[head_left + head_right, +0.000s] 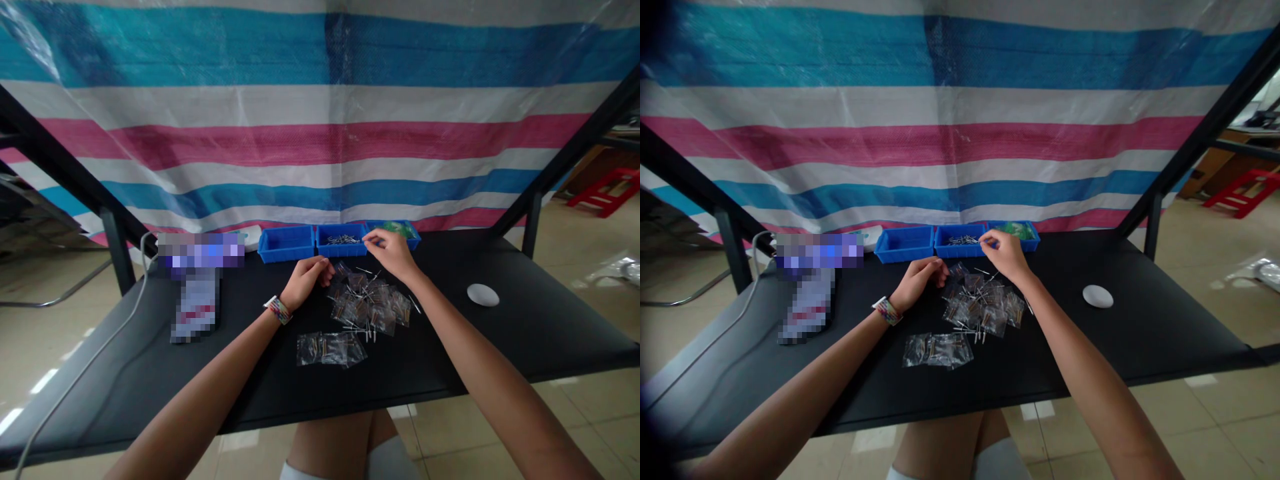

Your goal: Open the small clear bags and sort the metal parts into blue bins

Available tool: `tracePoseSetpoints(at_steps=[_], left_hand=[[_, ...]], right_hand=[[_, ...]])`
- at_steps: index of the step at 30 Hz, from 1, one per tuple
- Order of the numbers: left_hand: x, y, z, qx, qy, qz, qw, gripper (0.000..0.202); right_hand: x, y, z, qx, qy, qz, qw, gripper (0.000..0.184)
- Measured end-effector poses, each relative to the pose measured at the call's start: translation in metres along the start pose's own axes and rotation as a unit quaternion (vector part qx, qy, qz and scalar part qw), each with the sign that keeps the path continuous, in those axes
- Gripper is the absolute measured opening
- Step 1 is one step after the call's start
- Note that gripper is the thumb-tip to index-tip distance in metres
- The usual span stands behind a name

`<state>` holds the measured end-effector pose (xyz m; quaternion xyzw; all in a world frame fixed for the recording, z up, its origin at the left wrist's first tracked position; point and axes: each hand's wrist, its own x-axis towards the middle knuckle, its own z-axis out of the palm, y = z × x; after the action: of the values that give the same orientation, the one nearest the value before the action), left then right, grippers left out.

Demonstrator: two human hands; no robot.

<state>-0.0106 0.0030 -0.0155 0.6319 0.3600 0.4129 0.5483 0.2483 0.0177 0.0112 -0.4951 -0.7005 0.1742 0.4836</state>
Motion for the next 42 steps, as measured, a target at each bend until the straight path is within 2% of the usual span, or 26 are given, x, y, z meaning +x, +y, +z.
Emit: tracePoseSetpoints(at_steps=[5, 8, 13, 17, 22, 25, 28, 33, 42], left_hand=[[0.000, 0.001, 0.001, 0.002, 0.003, -0.010, 1.000, 0.052], [0.000, 0.000, 0.001, 0.005, 0.003, -0.009, 1.000, 0.053], [0.000, -0.002, 0.001, 0.014, -0.001, -0.002, 1.000, 0.053], [-0.002, 0.000, 0.001, 0.013, -0.002, 0.001, 1.000, 0.050], [-0.007, 0.008, 0.006, 0.029, -0.009, 0.040, 0.999, 0.033], [-0.010, 0.010, 0.009, 0.058, -0.017, 0.061, 0.996, 0.033], [-0.010, 0.009, 0.010, 0.078, -0.014, 0.066, 0.995, 0.025], [-0.007, 0.004, 0.009, 0.060, 0.013, 0.067, 0.996, 0.024], [-0.007, 0.001, 0.007, 0.066, 0.005, 0.077, 0.995, 0.015]], right_hand=[[-0.023, 0.009, -0.016, -0.054, -0.174, 0.002, 0.983, 0.009], [-0.031, 0.019, -0.017, -0.089, -0.215, -0.013, 0.973, 0.008], [-0.029, 0.031, -0.016, -0.099, -0.192, -0.027, 0.976, 0.008], [-0.030, 0.028, -0.012, -0.097, -0.176, -0.036, 0.979, 0.009], [-0.040, -0.001, 0.001, -0.052, -0.144, -0.072, 0.986, 0.010], [-0.046, -0.021, 0.011, -0.029, -0.140, -0.094, 0.985, 0.009], [-0.051, -0.031, 0.019, -0.030, -0.132, -0.104, 0.985, 0.008], [-0.052, -0.028, 0.024, -0.029, -0.104, -0.094, 0.990, 0.009], [-0.053, -0.026, 0.025, -0.034, -0.073, -0.088, 0.993, 0.014]])
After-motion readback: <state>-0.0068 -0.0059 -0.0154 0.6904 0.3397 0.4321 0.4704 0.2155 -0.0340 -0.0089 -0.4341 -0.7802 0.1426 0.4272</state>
